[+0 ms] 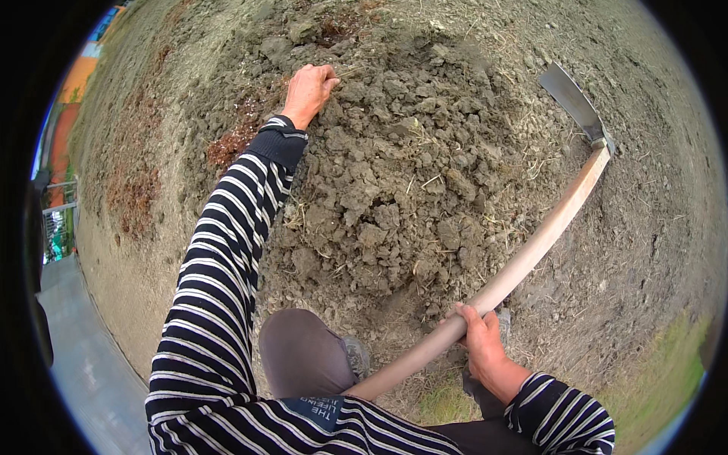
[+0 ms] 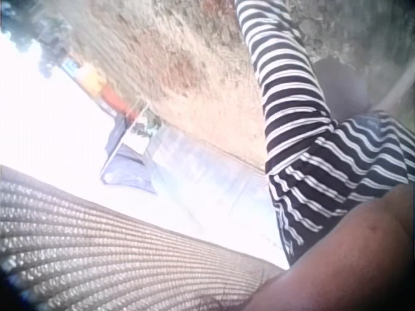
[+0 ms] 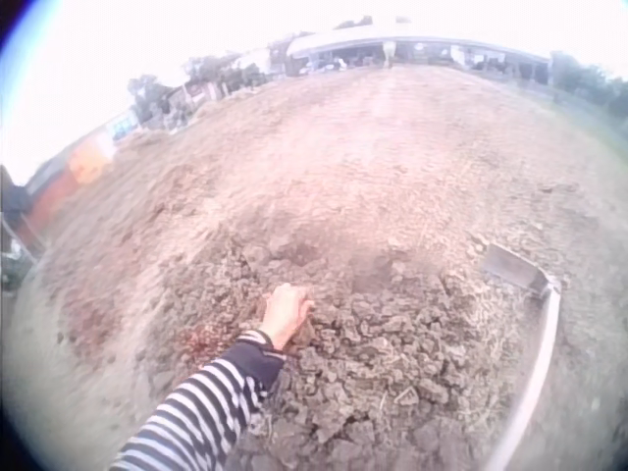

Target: The person uses a hoe to break up and loosen soil in a small patch of ground. They repeatedly strike and pull the soil, occasionally stepping forward to reach new areas. The person briefly removes a small piece of debris by hand before resuming hoeing.

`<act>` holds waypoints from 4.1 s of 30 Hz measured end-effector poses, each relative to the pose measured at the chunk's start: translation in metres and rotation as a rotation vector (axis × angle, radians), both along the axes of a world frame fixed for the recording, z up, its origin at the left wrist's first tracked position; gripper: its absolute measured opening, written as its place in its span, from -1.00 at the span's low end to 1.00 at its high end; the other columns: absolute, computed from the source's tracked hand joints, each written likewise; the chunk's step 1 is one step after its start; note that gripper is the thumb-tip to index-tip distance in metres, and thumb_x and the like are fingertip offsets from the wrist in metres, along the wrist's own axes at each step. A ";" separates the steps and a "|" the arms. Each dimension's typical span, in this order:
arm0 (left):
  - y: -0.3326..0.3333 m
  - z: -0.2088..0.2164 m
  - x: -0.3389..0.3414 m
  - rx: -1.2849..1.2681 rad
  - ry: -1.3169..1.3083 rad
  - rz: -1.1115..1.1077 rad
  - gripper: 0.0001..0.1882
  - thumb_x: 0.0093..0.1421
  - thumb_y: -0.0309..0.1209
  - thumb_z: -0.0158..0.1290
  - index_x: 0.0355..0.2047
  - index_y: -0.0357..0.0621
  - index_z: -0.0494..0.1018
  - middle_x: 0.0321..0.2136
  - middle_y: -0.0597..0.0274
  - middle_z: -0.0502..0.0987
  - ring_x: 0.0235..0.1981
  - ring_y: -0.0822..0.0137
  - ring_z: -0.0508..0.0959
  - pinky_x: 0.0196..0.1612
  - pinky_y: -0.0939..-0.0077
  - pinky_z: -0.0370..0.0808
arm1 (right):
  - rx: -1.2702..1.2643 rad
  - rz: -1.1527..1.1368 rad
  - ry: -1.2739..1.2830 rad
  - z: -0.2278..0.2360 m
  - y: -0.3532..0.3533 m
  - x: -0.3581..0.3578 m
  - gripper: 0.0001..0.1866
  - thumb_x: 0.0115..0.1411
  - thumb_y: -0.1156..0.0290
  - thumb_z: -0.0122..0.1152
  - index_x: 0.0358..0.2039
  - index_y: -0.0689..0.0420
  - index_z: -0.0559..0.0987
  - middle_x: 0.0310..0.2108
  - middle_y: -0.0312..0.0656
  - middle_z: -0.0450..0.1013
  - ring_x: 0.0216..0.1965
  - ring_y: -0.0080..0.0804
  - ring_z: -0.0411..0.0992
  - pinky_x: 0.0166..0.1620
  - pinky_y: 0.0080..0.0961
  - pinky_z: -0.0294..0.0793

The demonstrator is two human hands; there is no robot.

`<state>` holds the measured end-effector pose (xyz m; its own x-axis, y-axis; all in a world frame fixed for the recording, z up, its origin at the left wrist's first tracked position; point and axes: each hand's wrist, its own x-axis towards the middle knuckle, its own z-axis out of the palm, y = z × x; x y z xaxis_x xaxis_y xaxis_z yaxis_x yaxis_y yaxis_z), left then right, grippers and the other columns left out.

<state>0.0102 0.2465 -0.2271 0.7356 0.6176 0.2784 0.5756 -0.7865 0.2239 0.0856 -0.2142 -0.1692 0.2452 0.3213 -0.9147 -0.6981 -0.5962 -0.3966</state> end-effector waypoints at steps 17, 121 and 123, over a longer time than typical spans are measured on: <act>-0.143 -0.013 -0.173 -0.289 -0.136 0.349 -0.79 -0.07 -0.34 0.18 -0.52 -0.23 0.45 -0.61 0.20 0.44 -0.53 0.28 0.40 -0.41 0.39 0.36 | -0.060 -0.015 -0.106 0.008 0.011 -0.009 -0.66 0.09 0.24 0.07 -0.30 0.25 0.28 -0.40 -0.13 0.33 -0.36 -0.28 0.40 -0.26 -0.26 0.41; -0.231 -0.043 -0.469 -0.732 0.208 1.063 -0.84 -0.15 -0.33 0.19 -0.60 -0.15 0.55 -0.68 0.08 0.51 -0.60 0.18 0.53 -0.48 0.40 0.45 | -0.035 -0.063 -0.153 -0.007 0.000 -0.011 -0.67 0.11 0.26 0.05 -0.23 0.23 0.28 -0.39 -0.11 0.35 -0.34 -0.25 0.37 -0.18 -0.35 0.37; -0.229 -0.051 -0.469 -0.752 0.106 0.954 -0.82 -0.12 -0.33 0.18 -0.61 -0.20 0.52 -0.73 0.11 0.48 -0.63 0.23 0.51 -0.54 0.39 0.41 | -0.043 -0.065 -0.152 -0.008 0.000 -0.010 -0.66 0.10 0.26 0.07 -0.24 0.22 0.27 -0.39 -0.11 0.35 -0.35 -0.26 0.37 -0.18 -0.36 0.37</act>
<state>-0.4589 0.0172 -0.2777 -0.1036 0.9038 -0.4153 0.8945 0.2672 0.3584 0.0752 -0.2138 -0.1768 0.4003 0.2613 -0.8783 -0.6698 -0.5707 -0.4751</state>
